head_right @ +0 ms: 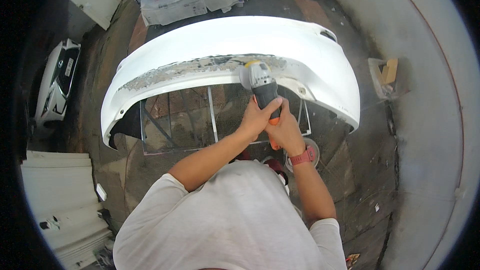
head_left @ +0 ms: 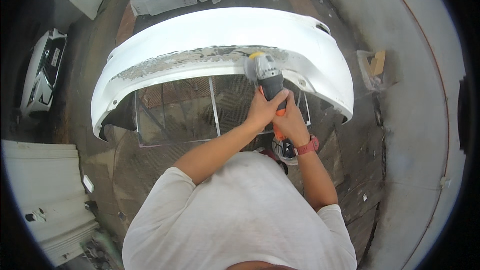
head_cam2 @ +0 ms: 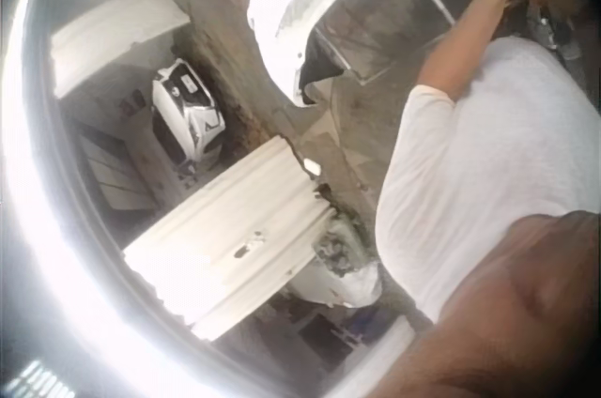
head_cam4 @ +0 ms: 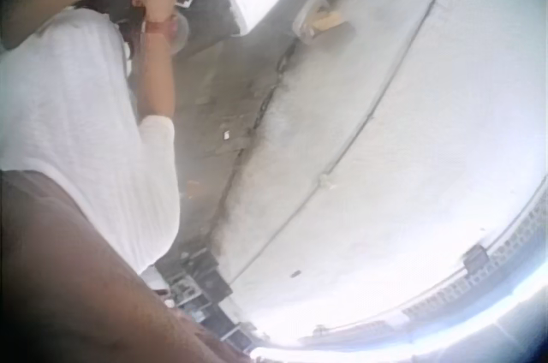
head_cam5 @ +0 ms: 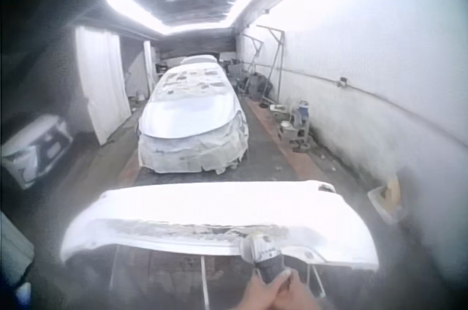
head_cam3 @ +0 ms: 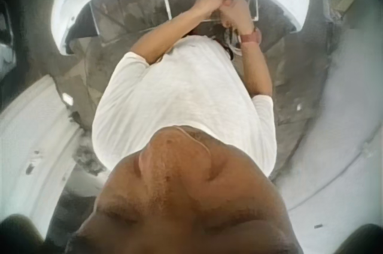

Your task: The person uses an angle grinder to sand the surface of a white car bumper mounted on a metal stand. The person moves the grinder along the bumper's surface to remove material and smooth the area.

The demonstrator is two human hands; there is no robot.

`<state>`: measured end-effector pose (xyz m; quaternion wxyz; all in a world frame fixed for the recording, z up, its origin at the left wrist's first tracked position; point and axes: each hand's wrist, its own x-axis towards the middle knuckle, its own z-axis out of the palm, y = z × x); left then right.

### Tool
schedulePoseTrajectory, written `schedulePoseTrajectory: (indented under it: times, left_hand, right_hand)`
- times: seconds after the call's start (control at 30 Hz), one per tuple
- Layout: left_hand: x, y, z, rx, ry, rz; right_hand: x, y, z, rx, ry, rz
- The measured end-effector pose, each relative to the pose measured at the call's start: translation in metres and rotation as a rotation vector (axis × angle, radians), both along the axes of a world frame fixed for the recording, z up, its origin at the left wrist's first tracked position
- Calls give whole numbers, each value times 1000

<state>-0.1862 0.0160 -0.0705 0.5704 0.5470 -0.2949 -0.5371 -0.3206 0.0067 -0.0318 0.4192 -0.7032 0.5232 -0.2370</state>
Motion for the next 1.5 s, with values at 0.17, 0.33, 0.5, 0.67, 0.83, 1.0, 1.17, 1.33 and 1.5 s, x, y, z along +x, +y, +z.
schedulePoseTrajectory:
  times: [0.17, 0.33, 0.5, 0.67, 0.83, 1.0, 1.17, 1.33, 1.5]
  left_hand:
    - [16, 3, 5, -27, -11, -6]
    - [19, 7, -7, 37, 12, 16]
    - [42, 13, 25, 143, -211, -63]
    - [53, 24, 7, 89, -101, -25]
    - [69, 36, 23, 100, -162, -28]
    - [85, 43, 22, 102, -153, -19]
    - [95, 50, 14, 62, -67, 62]
    - [121, 58, 25, 111, -117, 8]
    - [135, 62, 13, 71, -90, 92]
  right_hand:
    - [17, 8, 5, -47, -23, -4]
    - [24, 12, 11, -4, 89, 19]
    - [44, 24, 15, -26, 14, -26]
    - [62, 32, 30, 21, 64, 8]
    - [64, 31, 14, -31, 82, 43]
    - [86, 39, 16, -84, 77, 61]
    - [100, 42, 25, -32, 89, 115]
    - [124, 45, 31, -25, 128, 130]
    - [146, 50, 37, 17, 124, 154]
